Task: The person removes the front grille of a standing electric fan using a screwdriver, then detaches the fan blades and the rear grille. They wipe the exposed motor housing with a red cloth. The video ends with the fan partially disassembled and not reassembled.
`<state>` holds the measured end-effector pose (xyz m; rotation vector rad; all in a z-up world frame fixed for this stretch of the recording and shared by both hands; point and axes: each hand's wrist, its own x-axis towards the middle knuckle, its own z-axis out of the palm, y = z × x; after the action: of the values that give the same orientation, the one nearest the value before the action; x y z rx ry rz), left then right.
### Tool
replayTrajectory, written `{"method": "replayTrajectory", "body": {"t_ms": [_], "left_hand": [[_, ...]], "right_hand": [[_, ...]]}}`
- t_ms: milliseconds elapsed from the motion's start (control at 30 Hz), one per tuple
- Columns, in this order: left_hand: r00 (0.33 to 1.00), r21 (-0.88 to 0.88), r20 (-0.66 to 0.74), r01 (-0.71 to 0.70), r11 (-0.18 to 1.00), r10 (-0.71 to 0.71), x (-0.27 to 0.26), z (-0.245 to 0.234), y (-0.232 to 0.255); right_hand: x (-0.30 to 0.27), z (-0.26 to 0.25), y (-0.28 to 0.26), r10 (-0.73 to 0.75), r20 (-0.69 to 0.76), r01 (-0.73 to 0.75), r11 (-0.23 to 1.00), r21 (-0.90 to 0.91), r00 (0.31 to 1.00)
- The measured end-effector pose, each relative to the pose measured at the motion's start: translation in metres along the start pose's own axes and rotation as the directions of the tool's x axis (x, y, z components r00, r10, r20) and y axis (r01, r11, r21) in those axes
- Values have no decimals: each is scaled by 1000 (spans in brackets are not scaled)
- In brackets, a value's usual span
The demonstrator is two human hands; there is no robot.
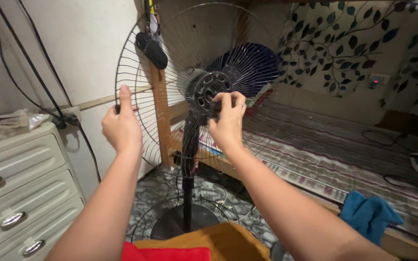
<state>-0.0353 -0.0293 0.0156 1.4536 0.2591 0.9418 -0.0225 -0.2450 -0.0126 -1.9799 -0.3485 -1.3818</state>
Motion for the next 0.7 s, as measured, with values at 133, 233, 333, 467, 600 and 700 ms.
{"method": "replayTrajectory", "body": {"t_ms": [133, 233, 333, 467, 600, 700], "left_hand": [[1000, -58, 4, 20, 998, -20, -12, -12, -3], [999, -94, 19, 40, 995, -38, -20, -24, -10], [999, -108, 27, 20, 994, -17, -29, -35, -20], [999, -125, 25, -36, 991, 40, -41, -38, -35], [980, -82, 59, -186, 979, 191, -55, -33, -51], [956, -40, 95, -274, 961, 277, -66, -22, -60]], "right_hand": [[-13, -13, -1, 33, -50, -29, 996, 83, 998], [-24, -21, -4, 141, -10, -137, 975, 176, 990], [-35, -28, -10, 120, -11, -116, 978, 175, 993], [-46, -36, -13, 202, 19, -201, 960, 197, 979], [-62, -42, 0, 280, 5, -277, 943, 185, 960], [-72, -48, 19, 134, -122, -119, 985, 125, 983]]}}
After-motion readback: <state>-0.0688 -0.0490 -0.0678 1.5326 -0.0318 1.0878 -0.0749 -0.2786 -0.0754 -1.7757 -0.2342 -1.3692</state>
